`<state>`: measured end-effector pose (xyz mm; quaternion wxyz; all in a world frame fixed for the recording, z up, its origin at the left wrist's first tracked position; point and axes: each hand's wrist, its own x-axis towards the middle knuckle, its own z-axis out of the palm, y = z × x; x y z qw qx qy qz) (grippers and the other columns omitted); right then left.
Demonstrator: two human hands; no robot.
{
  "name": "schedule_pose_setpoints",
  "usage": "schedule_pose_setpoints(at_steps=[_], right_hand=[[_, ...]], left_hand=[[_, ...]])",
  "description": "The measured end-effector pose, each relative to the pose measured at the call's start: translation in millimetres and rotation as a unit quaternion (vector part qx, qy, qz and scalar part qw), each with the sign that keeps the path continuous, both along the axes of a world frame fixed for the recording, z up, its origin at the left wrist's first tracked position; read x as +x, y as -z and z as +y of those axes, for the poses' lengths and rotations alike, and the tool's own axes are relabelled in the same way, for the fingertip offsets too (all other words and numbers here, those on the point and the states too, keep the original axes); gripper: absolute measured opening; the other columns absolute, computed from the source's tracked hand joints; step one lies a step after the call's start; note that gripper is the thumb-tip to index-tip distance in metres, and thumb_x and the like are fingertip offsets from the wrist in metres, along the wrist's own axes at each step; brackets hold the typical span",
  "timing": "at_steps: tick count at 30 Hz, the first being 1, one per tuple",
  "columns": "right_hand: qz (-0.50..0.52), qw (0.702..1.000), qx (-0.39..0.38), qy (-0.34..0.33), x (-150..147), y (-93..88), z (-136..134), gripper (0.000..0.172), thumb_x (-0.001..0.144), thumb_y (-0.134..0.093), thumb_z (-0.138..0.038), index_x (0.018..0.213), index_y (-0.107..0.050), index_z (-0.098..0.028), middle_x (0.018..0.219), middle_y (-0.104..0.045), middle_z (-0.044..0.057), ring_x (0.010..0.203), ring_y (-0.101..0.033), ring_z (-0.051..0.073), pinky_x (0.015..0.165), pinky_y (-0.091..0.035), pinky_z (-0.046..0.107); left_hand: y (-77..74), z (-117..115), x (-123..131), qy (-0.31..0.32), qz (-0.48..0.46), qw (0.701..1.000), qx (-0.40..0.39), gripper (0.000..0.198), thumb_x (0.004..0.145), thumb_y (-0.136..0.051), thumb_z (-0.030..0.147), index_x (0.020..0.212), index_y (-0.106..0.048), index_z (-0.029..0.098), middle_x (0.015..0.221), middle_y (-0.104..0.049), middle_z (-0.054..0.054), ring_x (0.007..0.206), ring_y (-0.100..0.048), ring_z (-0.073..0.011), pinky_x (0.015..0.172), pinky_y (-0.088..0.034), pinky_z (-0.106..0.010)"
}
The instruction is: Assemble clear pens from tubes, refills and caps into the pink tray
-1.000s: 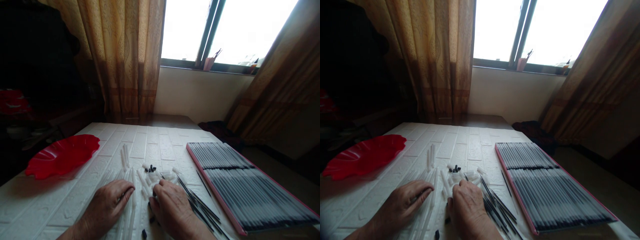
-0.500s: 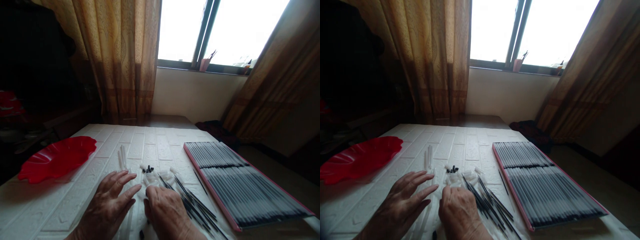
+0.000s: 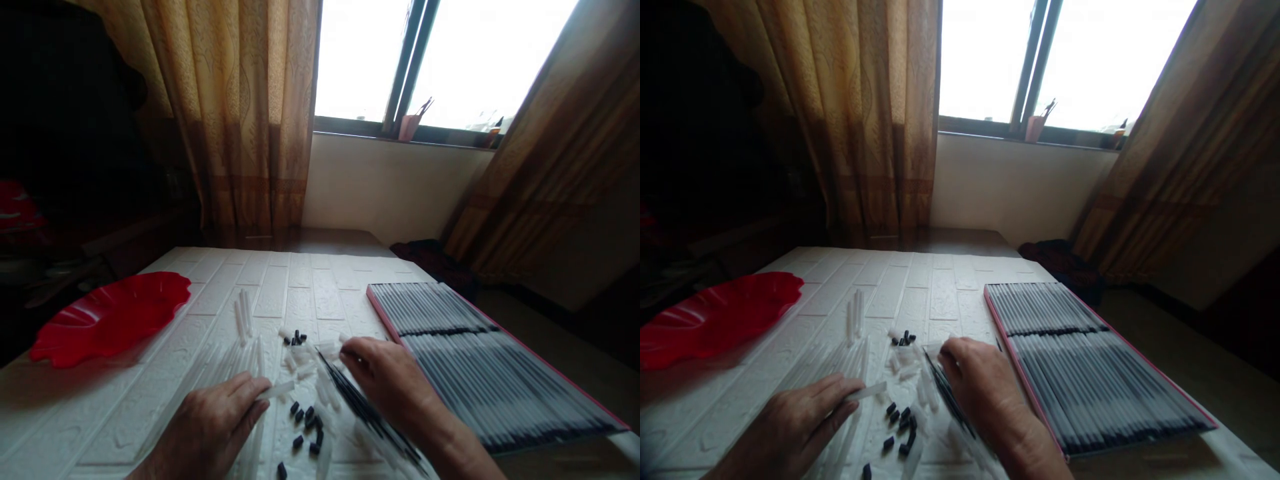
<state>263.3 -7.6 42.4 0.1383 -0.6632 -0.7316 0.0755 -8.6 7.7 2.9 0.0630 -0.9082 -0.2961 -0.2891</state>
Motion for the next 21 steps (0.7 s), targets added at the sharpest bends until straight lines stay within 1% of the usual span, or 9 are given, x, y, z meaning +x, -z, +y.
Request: schedule_pose_setpoints(at_steps=[1,3,6,10,13,16,19,21], right_hand=[[-0.031,0.999,-0.02,0.033,9,-1.4,1,0.02,0.096,-0.056,-0.024,0.088,-0.074,-0.023,0.087,-0.077,0.004,0.084,-0.071,0.021,0.069,-0.04,0.027],[-0.065,0.994,-0.051,0.073,22,-3.7,1,0.02,0.093,-0.058,-0.024,0.086,-0.077,-0.024,0.087,-0.078,0.007,0.086,-0.071,0.025,0.067,-0.039,0.03],[-0.073,0.99,-0.081,0.092,30,-5.3,-1,0.02,0.087,-0.061,-0.025,0.079,-0.079,-0.024,0.084,-0.079,0.01,0.084,-0.072,0.029,0.062,-0.036,0.031],[-0.072,0.987,-0.112,0.09,25,-2.8,-3,0.017,0.081,-0.064,-0.026,0.074,-0.079,-0.024,0.081,-0.079,0.009,0.083,-0.072,0.028,0.059,-0.034,0.03],[-0.073,0.988,-0.108,0.08,21,0.5,-3,0.017,0.079,-0.061,-0.021,0.075,-0.078,-0.022,0.082,-0.079,0.011,0.083,-0.072,0.028,0.059,-0.035,0.03],[-0.07,0.99,-0.096,0.072,20,2.1,-4,0.019,0.08,-0.059,-0.017,0.078,-0.077,-0.021,0.083,-0.078,0.012,0.083,-0.072,0.028,0.06,-0.036,0.03],[-0.064,0.991,-0.088,0.071,21,1.2,-4,0.018,0.083,-0.058,-0.019,0.078,-0.075,-0.021,0.083,-0.078,0.011,0.082,-0.071,0.027,0.061,-0.038,0.03],[-0.044,0.994,-0.071,0.073,22,-0.2,-4,0.017,0.085,-0.058,-0.018,0.087,-0.075,-0.021,0.083,-0.077,0.009,0.082,-0.071,0.027,0.064,-0.04,0.03]], left_hand=[[1.2,0,0,0.002,0.0,1.0,-0.004,0.03,0.109,-0.029,0.037,0.111,-0.055,0.024,0.087,-0.078,-0.001,0.073,-0.079,-0.018,0.06,-0.062,-0.025],[2.9,1,0,0.005,0.001,1.0,-0.013,0.029,0.109,-0.029,0.038,0.111,-0.055,0.025,0.086,-0.078,0.0,0.072,-0.079,-0.0174,0.061,-0.062,-0.024],[4.8,1,1,0.006,0.003,1.0,-0.023,0.029,0.109,-0.028,0.038,0.111,-0.054,0.026,0.086,-0.078,0.0,0.072,-0.079,-0.0178,0.06,-0.062,-0.024],[7.9,1,0,0.005,-0.001,1.0,-0.03,0.028,0.108,-0.03,0.038,0.111,-0.055,0.026,0.087,-0.078,0.0,0.073,-0.079,-0.0177,0.062,-0.062,-0.022],[8.1,0,-1,0.003,-0.007,0.999,-0.033,0.028,0.108,-0.031,0.039,0.111,-0.055,0.025,0.088,-0.079,0.0,0.075,-0.079,-0.0173,0.065,-0.062,-0.021],[3.8,-2,0,0.002,-0.012,0.999,-0.04,0.027,0.108,-0.03,0.04,0.112,-0.054,0.026,0.088,-0.079,0.001,0.074,-0.079,-0.0164,0.065,-0.062,-0.02],[-1.2,-3,2,0.011,-0.012,0.999,-0.038,0.028,0.108,-0.029,0.04,0.112,-0.053,0.026,0.086,-0.079,0.001,0.072,-0.079,-0.0152,0.063,-0.061,-0.018],[-2.2,-4,2,0.008,-0.014,0.999,-0.036,0.028,0.109,-0.028,0.041,0.111,-0.052,0.026,0.085,-0.079,0.002,0.071,-0.079,-0.015,0.062,-0.061,-0.018]])
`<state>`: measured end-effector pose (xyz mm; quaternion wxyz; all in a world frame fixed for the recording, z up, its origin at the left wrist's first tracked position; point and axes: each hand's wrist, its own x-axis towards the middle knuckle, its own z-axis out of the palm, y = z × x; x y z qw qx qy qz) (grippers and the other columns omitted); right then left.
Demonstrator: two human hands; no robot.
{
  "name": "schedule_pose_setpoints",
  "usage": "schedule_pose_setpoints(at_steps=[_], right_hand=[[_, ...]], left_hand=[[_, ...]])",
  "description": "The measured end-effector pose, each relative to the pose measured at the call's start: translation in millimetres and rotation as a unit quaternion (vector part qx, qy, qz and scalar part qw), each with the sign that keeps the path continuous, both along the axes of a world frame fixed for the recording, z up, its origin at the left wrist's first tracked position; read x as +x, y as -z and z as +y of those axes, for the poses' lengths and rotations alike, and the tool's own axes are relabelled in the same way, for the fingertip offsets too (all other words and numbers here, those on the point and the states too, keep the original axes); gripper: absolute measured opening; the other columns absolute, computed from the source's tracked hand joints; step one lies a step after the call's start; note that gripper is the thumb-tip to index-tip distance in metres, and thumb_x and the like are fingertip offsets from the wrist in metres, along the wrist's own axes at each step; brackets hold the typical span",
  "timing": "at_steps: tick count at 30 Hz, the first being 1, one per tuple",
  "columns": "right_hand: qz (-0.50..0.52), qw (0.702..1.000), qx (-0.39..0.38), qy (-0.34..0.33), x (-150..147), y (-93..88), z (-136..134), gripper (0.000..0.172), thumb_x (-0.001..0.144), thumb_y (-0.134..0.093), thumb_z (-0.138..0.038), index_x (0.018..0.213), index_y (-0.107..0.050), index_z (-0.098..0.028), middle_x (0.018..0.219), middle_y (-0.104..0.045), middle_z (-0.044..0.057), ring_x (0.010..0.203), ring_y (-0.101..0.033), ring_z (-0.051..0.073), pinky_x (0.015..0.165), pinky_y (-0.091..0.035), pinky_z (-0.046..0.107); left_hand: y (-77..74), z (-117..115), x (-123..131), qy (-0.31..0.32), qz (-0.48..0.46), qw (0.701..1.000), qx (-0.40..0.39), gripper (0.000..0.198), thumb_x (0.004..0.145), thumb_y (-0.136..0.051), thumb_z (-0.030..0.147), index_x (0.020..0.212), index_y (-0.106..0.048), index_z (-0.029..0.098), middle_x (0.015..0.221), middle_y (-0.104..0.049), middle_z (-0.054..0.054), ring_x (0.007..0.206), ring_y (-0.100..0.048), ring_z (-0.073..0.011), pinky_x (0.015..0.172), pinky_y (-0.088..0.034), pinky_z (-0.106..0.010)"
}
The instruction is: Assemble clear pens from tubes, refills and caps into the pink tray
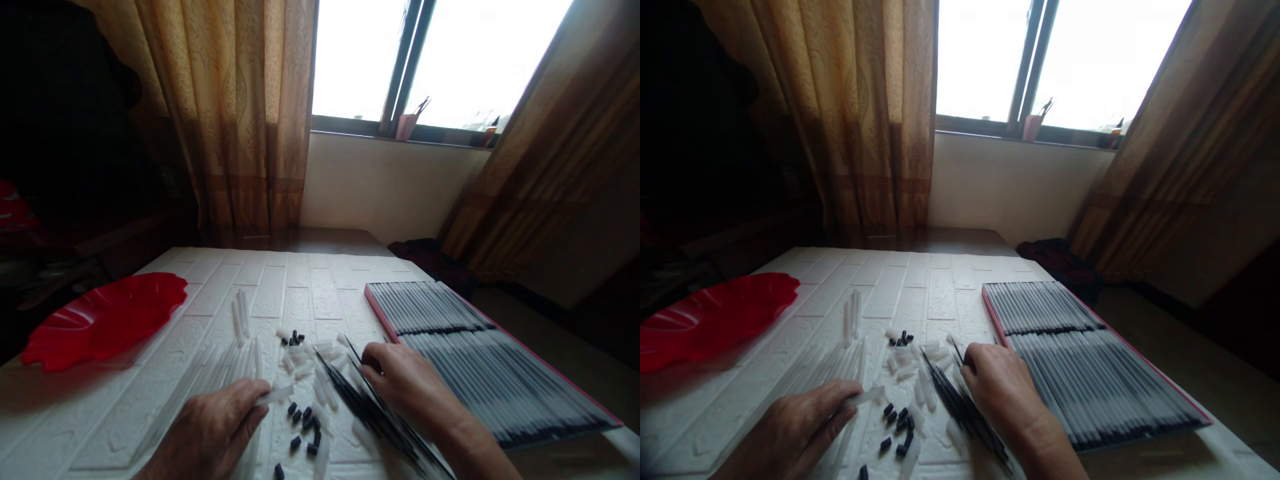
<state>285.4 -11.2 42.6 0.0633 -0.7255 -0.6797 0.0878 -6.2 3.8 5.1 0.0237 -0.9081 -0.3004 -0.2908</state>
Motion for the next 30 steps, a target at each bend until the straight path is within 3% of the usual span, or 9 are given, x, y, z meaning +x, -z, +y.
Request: schedule_pose_setpoints(at_steps=[4,6,9,11,14,18,23,30], right_hand=[[0.136,0.989,0.051,-0.028,0,-2.9,2,0.035,0.085,-0.055,-0.015,0.117,-0.067,-0.017,0.072,-0.074,0.003,0.069,-0.068,0.022,0.065,-0.044,0.031],[0.247,0.965,0.057,-0.062,-2,-3.9,2,0.031,0.086,-0.051,-0.018,0.111,-0.069,-0.017,0.071,-0.073,0.003,0.066,-0.067,0.019,0.064,-0.047,0.03],[0.4,0.91,0.056,-0.097,-10,-4.8,-1,0.026,0.085,-0.052,-0.022,0.101,-0.072,-0.018,0.084,-0.075,0.005,0.079,-0.068,0.019,0.073,-0.052,0.031],[0.453,0.882,0.065,-0.114,-17,-5.1,-4,0.022,0.082,-0.057,-0.023,0.1,-0.07,-0.018,0.09,-0.073,0.006,0.083,-0.067,0.019,0.074,-0.052,0.031],[0.514,0.843,0.077,-0.137,-29,-5.4,-7,0.015,0.086,-0.061,-0.031,0.091,-0.067,-0.018,0.077,-0.067,0.003,0.071,-0.062,0.015,0.064,-0.05,0.027],[0.618,0.773,0.04,-0.141,-38,-4.7,-10,0.039,0.093,-0.057,-0.053,0.091,-0.068,-0.016,0.064,-0.063,0.0,0.055,-0.054,0.011,0.053,-0.044,0.024],[0.621,0.768,0.001,-0.158,-44,-3.7,-12,0.051,0.088,-0.06,-0.064,0.084,-0.07,-0.014,0.06,-0.061,0.001,0.051,-0.05,0.009,0.05,-0.04,0.023],[0.624,0.767,0.007,-0.15,-43,-5.1,-11,0.052,0.088,-0.06,-0.064,0.085,-0.071,-0.013,0.06,-0.063,0.002,0.051,-0.051,0.009,0.051,-0.042,0.022]], left_hand=[[3.4,0,-1,-0.009,0.002,1.0,-0.004,0.029,0.109,-0.027,0.04,0.111,-0.052,0.026,0.085,-0.079,0.001,0.071,-0.079,-0.0153,0.063,-0.062,-0.019],[4.6,1,-1,-0.008,0.001,1.0,-0.002,0.029,0.109,-0.028,0.04,0.111,-0.052,0.025,0.084,-0.079,0.001,0.071,-0.079,-0.0153,0.062,-0.062,-0.02],[3.1,1,1,-0.014,-0.003,1.0,0.011,0.03,0.109,-0.027,0.041,0.109,-0.053,0.025,0.082,-0.079,0.0,0.07,-0.079,-0.0156,0.061,-0.061,-0.019],[0.1,1,3,-0.019,-0.011,0.999,0.028,0.031,0.109,-0.026,0.041,0.108,-0.052,0.025,0.081,-0.079,0.001,0.068,-0.079,-0.0156,0.06,-0.061,-0.019],[-5.3,-1,5,-0.024,-0.023,0.998,0.06,0.032,0.109,-0.023,0.04,0.108,-0.051,0.024,0.079,-0.079,0.0,0.066,-0.079,-0.0156,0.061,-0.06,-0.019],[-10.6,-4,6,-0.02,-0.019,0.997,0.074,0.031,0.11,-0.021,0.037,0.107,-0.049,0.024,0.078,-0.079,-0.002,0.064,-0.078,-0.0167,0.057,-0.06,-0.02],[-11.4,-5,7,-0.018,-0.017,0.997,0.069,0.032,0.11,-0.019,0.036,0.107,-0.048,0.024,0.077,-0.078,-0.001,0.064,-0.078,-0.0173,0.055,-0.06,-0.022],[-2.8,-5,3,-0.012,-0.026,0.999,0.036,0.03,0.11,-0.023,0.036,0.11,-0.05,0.024,0.081,-0.078,-0.001,0.067,-0.078,-0.0175,0.059,-0.06,-0.023]])
